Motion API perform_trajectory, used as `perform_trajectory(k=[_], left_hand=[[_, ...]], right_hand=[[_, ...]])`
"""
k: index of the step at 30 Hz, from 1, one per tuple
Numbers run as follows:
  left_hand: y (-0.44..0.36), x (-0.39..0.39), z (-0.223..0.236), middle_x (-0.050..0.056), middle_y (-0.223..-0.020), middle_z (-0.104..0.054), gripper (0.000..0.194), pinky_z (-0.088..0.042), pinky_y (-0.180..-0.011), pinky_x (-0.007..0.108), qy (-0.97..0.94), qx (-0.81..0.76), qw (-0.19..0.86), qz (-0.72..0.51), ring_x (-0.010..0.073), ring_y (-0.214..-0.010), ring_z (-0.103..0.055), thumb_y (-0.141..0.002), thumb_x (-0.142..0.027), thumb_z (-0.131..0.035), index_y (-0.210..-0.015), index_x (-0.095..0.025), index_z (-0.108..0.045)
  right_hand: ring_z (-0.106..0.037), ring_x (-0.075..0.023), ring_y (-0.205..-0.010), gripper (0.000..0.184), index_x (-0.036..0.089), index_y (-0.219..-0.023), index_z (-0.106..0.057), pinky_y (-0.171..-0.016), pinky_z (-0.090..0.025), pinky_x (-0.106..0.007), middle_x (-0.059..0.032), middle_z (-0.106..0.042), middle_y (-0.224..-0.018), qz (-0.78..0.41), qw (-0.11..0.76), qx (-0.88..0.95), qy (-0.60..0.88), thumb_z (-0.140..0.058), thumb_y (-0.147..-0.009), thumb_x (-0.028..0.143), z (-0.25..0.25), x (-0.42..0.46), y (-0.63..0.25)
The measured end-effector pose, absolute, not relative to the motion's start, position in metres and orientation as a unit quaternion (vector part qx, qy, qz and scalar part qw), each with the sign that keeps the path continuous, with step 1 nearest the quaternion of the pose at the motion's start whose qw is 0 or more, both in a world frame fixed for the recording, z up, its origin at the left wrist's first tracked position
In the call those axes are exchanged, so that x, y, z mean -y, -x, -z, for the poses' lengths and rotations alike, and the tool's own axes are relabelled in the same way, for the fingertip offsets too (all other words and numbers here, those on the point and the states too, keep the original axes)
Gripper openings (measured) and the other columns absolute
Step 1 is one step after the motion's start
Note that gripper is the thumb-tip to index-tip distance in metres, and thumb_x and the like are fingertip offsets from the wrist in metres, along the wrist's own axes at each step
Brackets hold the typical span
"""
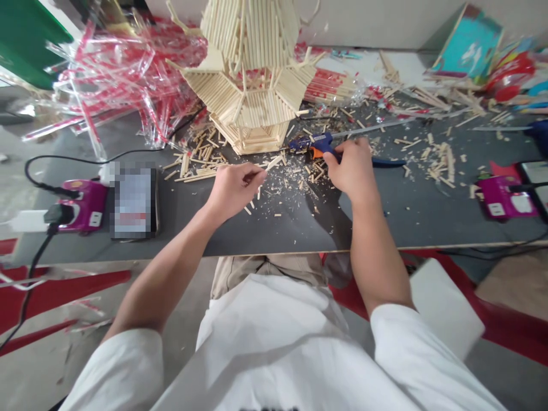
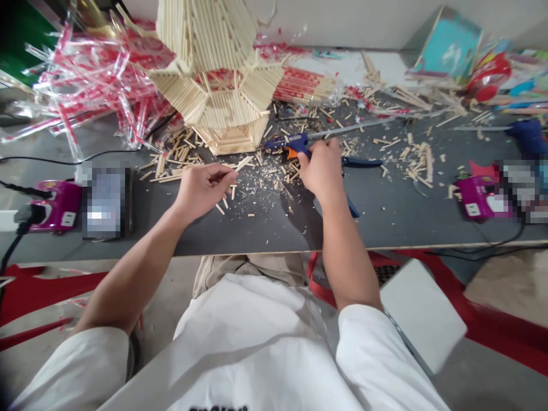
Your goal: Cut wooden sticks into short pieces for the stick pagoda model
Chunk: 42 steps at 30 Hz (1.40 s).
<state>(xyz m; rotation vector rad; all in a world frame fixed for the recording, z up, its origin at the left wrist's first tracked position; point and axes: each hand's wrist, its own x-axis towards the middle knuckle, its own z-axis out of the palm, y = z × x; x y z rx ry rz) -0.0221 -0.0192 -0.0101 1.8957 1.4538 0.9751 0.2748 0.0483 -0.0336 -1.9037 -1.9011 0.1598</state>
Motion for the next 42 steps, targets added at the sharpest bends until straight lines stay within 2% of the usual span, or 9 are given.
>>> perform_trajectory(k=[5,11,13,16,19,24,27,32,42], left_hand=[[0.023,0.018,0.008,0.003,-0.074,-0.078,0.027,-0.052,-0.066,0.026,-0.726,-0.542,0.218,-0.363,0.0141,-0.065,-0.069,-0.098,-0.037,-0.066,-0.093,-0.016,-0.082],[0.024,0.016,0.011,0.003,-0.073,-0.076,0.025,-0.050,-0.068,0.026,-0.735,-0.547,0.176,-0.361,0.0128,-0.063,-0.065,-0.098,-0.035,-0.064,-0.091,-0.017,-0.081],[0.025,0.016,0.012,0.003,-0.073,-0.076,0.025,-0.050,-0.070,0.026,-0.744,-0.541,0.162,-0.357,0.0129,-0.064,-0.064,-0.099,-0.034,-0.064,-0.091,-0.017,-0.081],[0.026,0.016,0.011,0.004,-0.075,-0.075,0.027,-0.050,-0.072,0.028,-0.763,-0.529,0.144,-0.344,0.0141,-0.066,-0.064,-0.101,-0.033,-0.060,-0.093,-0.017,-0.081],[0.027,0.017,0.011,0.005,-0.079,-0.076,0.030,-0.050,-0.074,0.029,-0.779,-0.520,0.123,-0.327,0.0154,-0.069,-0.065,-0.103,-0.032,-0.056,-0.097,-0.017,-0.081],[0.028,0.017,0.012,0.008,-0.086,-0.079,0.031,-0.051,-0.075,0.030,-0.791,-0.514,0.095,-0.317,0.0169,-0.074,-0.068,-0.105,-0.032,-0.054,-0.102,-0.017,-0.081],[0.028,0.018,0.011,0.008,-0.088,-0.079,0.032,-0.051,-0.075,0.030,-0.794,-0.515,0.090,-0.310,0.0179,-0.077,-0.070,-0.105,-0.033,-0.053,-0.103,-0.016,-0.081],[0.027,0.018,0.010,0.008,-0.086,-0.079,0.034,-0.050,-0.074,0.030,-0.792,-0.519,0.095,-0.306,0.0178,-0.075,-0.069,-0.106,-0.034,-0.053,-0.101,-0.016,-0.081],[0.027,0.018,0.011,0.008,-0.084,-0.078,0.033,-0.051,-0.075,0.031,-0.790,-0.520,0.097,-0.310,0.0186,-0.076,-0.069,-0.105,-0.034,-0.053,-0.100,-0.017,-0.081]], right_hand=[[-0.063,-0.0421,-0.128,0.028,0.012,-0.123,-0.057,-0.113,-0.047,-0.063,-0.0251,-0.064,-0.125,-0.068,0.230,0.678,0.695,-0.057,-0.101,0.029,0.032,-0.048,-0.271],[-0.074,-0.0287,-0.088,0.034,0.024,-0.131,-0.051,-0.088,-0.059,-0.051,-0.0117,-0.074,-0.102,-0.180,0.320,0.659,0.657,-0.050,-0.107,0.048,0.038,-0.055,-0.289],[-0.071,-0.0246,-0.073,0.038,0.026,-0.127,-0.053,-0.078,-0.060,-0.048,-0.0076,-0.074,-0.095,-0.207,0.342,0.673,0.622,-0.055,-0.104,0.056,0.039,-0.052,-0.295],[-0.066,-0.0231,-0.065,0.047,0.026,-0.113,-0.059,-0.074,-0.060,-0.047,-0.0032,-0.069,-0.081,-0.176,0.357,0.706,0.586,-0.069,-0.093,0.067,0.037,-0.038,-0.296],[-0.065,-0.0225,-0.065,0.055,0.027,-0.109,-0.060,-0.075,-0.060,-0.045,-0.0016,-0.068,-0.077,-0.139,0.384,0.710,0.573,-0.075,-0.085,0.073,0.032,-0.019,-0.284],[-0.067,-0.0256,-0.067,0.041,0.027,-0.107,-0.056,-0.075,-0.060,-0.045,-0.0030,-0.067,-0.075,-0.086,0.395,0.694,0.595,-0.065,-0.094,0.065,0.029,-0.004,-0.252],[-0.072,-0.0305,-0.081,0.030,0.027,-0.105,-0.056,-0.081,-0.061,-0.049,-0.0078,-0.070,-0.085,-0.048,0.370,0.714,0.593,-0.063,-0.094,0.054,0.032,-0.005,-0.245],[-0.072,-0.0360,-0.110,0.029,0.023,-0.115,-0.057,-0.096,-0.059,-0.054,-0.0156,-0.072,-0.109,-0.012,0.355,0.736,0.577,-0.061,-0.095,0.044,0.036,-0.010,-0.249],[-0.071,-0.0355,-0.109,0.030,0.024,-0.122,-0.058,-0.099,-0.058,-0.055,-0.0153,-0.072,-0.111,-0.013,0.345,0.756,0.556,-0.058,-0.097,0.041,0.034,-0.008,-0.249]])
